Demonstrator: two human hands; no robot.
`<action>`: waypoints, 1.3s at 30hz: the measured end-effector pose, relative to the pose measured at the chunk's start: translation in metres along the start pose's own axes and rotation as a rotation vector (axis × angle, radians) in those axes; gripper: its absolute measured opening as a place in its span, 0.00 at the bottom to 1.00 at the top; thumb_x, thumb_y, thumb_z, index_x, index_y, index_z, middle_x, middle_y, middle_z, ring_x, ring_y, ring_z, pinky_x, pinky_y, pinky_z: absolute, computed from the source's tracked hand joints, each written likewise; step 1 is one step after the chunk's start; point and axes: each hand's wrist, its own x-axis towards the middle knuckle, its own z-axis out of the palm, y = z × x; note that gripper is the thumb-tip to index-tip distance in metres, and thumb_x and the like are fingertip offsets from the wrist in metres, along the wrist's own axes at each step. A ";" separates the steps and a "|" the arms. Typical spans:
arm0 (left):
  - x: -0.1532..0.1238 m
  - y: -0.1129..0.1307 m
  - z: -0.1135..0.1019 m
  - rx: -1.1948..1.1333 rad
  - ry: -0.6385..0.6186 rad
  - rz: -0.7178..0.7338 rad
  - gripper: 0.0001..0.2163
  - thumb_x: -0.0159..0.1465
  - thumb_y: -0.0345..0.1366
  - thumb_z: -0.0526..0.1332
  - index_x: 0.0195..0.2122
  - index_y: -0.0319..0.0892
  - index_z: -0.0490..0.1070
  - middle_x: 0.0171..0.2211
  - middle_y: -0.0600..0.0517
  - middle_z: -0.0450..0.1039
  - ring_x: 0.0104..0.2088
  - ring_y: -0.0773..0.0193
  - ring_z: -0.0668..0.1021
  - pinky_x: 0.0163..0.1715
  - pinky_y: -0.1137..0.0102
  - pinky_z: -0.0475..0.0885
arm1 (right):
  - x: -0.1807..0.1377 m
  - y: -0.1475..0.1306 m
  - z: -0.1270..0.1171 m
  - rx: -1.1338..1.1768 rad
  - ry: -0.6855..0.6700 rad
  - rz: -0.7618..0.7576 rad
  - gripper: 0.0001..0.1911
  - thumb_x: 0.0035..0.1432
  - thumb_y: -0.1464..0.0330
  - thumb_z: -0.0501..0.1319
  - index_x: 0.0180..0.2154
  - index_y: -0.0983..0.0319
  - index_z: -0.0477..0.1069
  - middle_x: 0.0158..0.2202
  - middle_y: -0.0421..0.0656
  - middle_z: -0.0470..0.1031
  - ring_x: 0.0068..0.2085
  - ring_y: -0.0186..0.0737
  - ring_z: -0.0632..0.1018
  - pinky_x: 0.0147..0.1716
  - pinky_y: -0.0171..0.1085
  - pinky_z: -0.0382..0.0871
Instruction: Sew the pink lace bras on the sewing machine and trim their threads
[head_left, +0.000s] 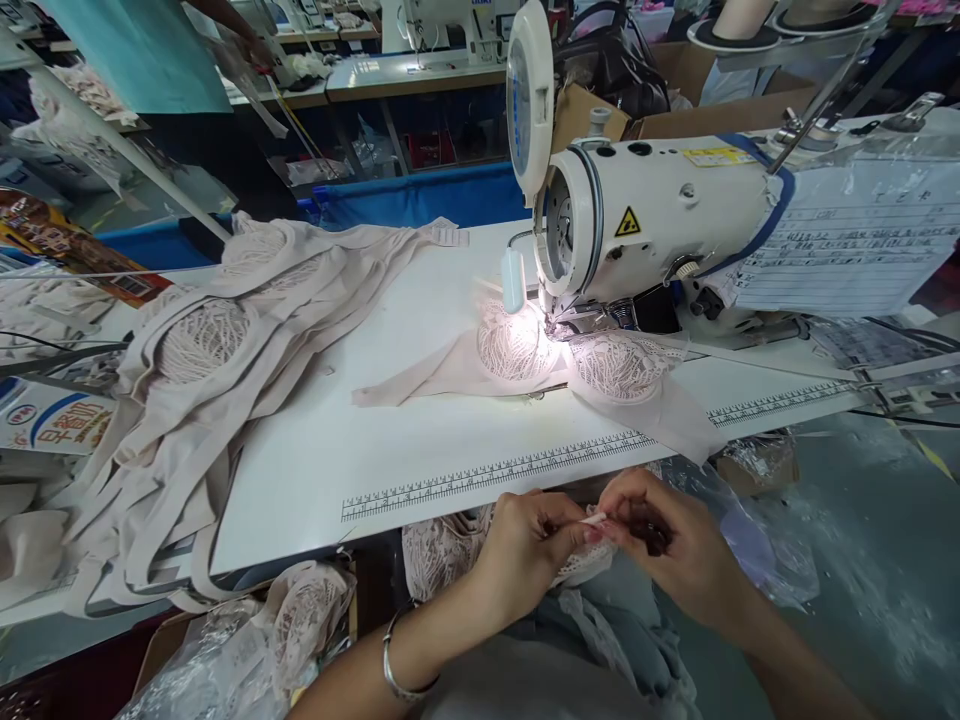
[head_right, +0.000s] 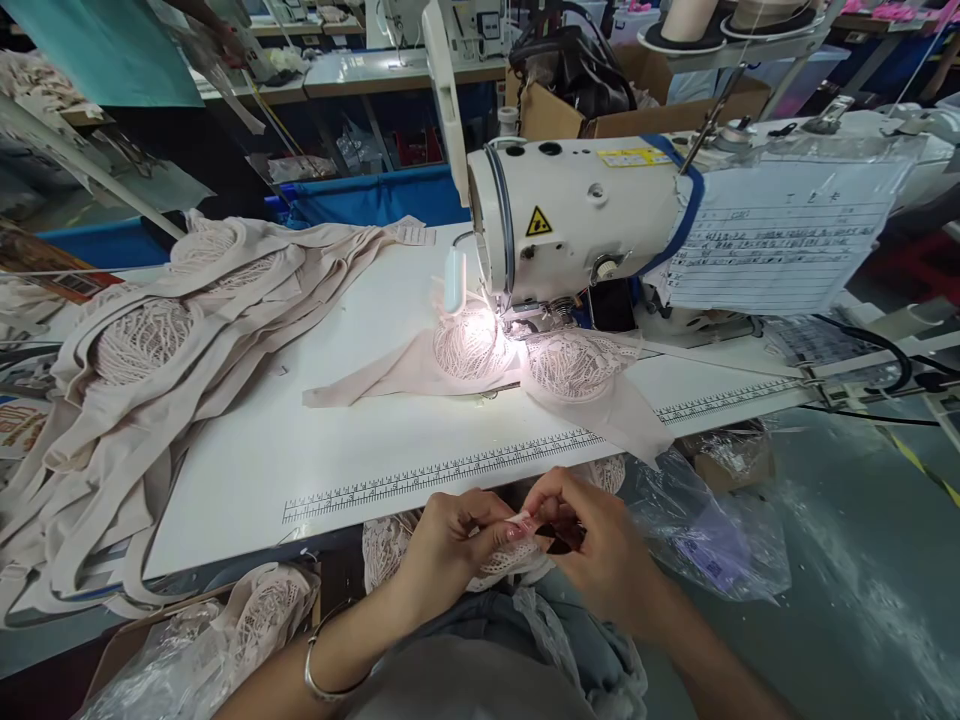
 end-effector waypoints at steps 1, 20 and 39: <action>0.001 -0.001 0.000 -0.032 0.007 -0.021 0.19 0.62 0.50 0.66 0.26 0.37 0.76 0.21 0.53 0.69 0.22 0.69 0.66 0.23 0.73 0.59 | 0.000 0.001 -0.001 -0.011 0.038 -0.024 0.11 0.67 0.59 0.58 0.35 0.58 0.71 0.27 0.40 0.71 0.22 0.32 0.67 0.20 0.33 0.61; 0.006 0.004 -0.002 -0.297 -0.039 -0.105 0.20 0.57 0.51 0.70 0.26 0.34 0.77 0.21 0.51 0.69 0.21 0.72 0.63 0.21 0.76 0.57 | 0.006 0.015 0.006 0.229 -0.179 0.213 0.18 0.66 0.49 0.57 0.39 0.58 0.66 0.25 0.35 0.63 0.25 0.33 0.63 0.25 0.34 0.55; 0.004 0.001 0.000 -0.270 -0.026 -0.083 0.16 0.59 0.46 0.68 0.27 0.35 0.79 0.20 0.53 0.68 0.19 0.74 0.60 0.20 0.76 0.56 | 0.003 0.017 0.010 0.271 -0.073 0.221 0.17 0.66 0.50 0.58 0.39 0.58 0.66 0.22 0.33 0.59 0.23 0.32 0.61 0.24 0.33 0.53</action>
